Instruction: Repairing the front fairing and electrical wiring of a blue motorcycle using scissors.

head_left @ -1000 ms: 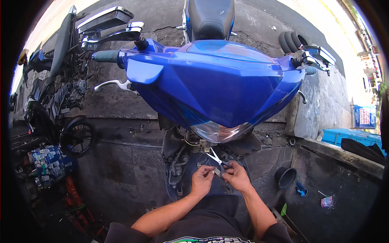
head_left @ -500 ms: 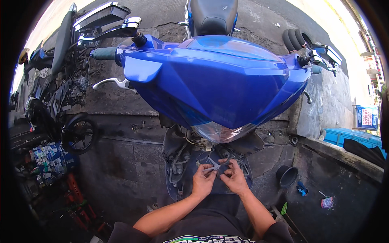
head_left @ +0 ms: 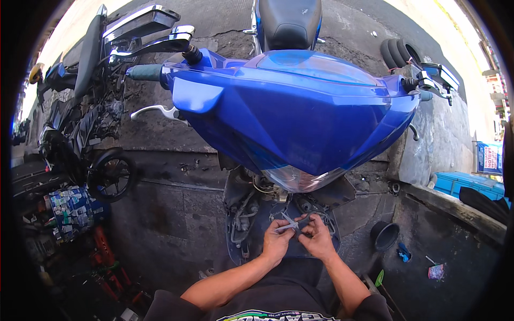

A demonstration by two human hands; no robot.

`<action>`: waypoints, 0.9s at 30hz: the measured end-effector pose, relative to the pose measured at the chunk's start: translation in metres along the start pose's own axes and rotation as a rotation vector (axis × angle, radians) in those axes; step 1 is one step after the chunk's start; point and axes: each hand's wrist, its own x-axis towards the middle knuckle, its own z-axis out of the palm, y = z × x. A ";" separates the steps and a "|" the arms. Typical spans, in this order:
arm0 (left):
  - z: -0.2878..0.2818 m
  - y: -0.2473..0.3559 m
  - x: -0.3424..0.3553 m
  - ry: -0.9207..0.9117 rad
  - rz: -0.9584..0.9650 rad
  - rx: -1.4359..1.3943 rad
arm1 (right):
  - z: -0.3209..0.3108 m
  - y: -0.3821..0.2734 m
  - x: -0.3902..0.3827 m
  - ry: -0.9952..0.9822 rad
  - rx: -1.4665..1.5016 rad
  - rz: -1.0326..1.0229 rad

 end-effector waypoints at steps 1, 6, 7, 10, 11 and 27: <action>-0.001 -0.001 0.000 0.000 -0.023 -0.012 | 0.002 0.001 -0.001 0.023 -0.004 -0.011; 0.000 -0.007 -0.003 -0.029 0.044 0.121 | -0.001 0.010 -0.002 0.084 -0.075 -0.052; 0.001 -0.007 -0.005 -0.059 0.111 0.218 | -0.004 0.010 -0.002 0.098 -0.090 -0.053; 0.007 0.021 -0.027 -0.167 0.129 0.713 | -0.017 -0.004 0.004 0.160 0.063 -0.102; 0.003 0.026 -0.026 -0.163 0.128 0.716 | -0.019 -0.016 0.005 0.157 0.068 -0.100; -0.024 0.039 0.045 -0.082 -0.023 0.782 | -0.033 -0.030 0.013 0.012 0.284 0.057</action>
